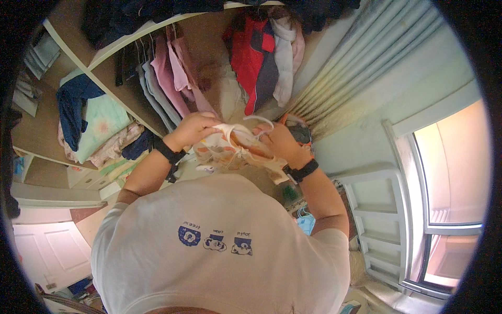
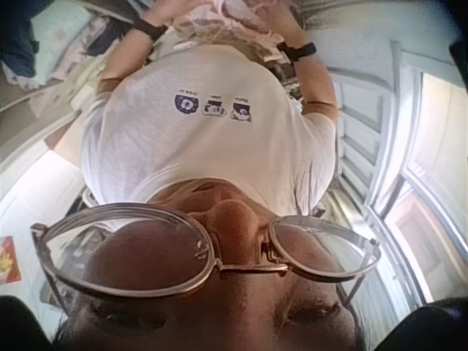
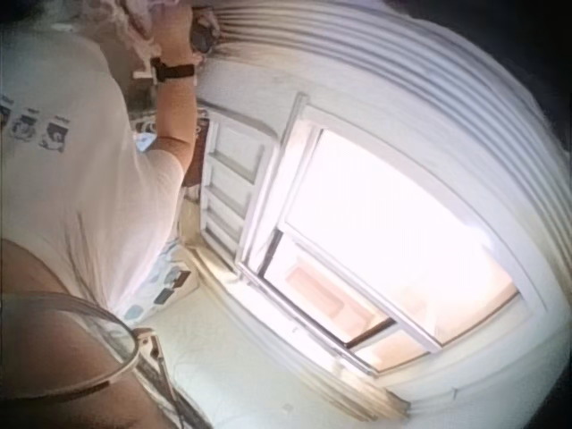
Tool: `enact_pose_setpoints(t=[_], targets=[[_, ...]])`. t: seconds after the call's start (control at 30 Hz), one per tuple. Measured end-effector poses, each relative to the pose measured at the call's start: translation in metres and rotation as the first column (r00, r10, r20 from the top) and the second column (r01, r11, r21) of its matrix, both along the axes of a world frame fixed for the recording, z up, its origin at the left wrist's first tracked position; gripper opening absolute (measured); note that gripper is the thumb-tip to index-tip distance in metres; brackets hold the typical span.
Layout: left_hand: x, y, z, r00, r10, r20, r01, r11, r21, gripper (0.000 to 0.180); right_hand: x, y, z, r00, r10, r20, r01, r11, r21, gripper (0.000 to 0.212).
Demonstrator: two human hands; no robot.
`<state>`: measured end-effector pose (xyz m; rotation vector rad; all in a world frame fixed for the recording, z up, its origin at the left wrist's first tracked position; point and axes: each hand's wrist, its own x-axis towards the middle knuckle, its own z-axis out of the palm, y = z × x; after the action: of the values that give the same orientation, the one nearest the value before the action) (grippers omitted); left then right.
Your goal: The person sits on a bed and folds various garments from a pile, including a pink shirt and a patterned top. They place some folded items into a wardrobe and hang others on hangers before returning to fold more clothes.
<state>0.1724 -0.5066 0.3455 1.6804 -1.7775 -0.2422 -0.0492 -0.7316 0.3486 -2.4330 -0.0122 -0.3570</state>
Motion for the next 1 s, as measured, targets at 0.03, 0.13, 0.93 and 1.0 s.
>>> enact_pose_setpoints(t=[0.03, 0.13, 0.93, 1.0], targets=[[0.001, 0.0, -0.001, 0.999, 0.046, -0.011, -0.046, 0.999, -0.014, 0.017, 0.0, 0.001, 0.001, 0.998, 0.06, 0.036, -0.062, 0.997, 0.043, 0.022], [0.017, 0.008, -0.001, 0.989, 0.138, -0.058, -0.142, 0.987, -0.079, 0.018, -0.007, -0.011, 0.007, 0.998, -0.04, -0.041, 0.049, 0.972, 0.232, 0.027], [0.088, 0.085, -0.045, 0.724, 0.565, -0.396, -0.629, 0.776, -0.041, 0.015, 0.145, -0.074, -0.01, 0.922, -0.341, -0.185, 0.38, 0.698, 0.607, 0.024], [0.082, 0.087, -0.045, 0.67, 0.634, -0.386, -0.7, 0.712, -0.046, 0.015, 0.188, -0.094, -0.01, 0.919, -0.364, -0.151, 0.359, 0.614, 0.703, 0.023]])
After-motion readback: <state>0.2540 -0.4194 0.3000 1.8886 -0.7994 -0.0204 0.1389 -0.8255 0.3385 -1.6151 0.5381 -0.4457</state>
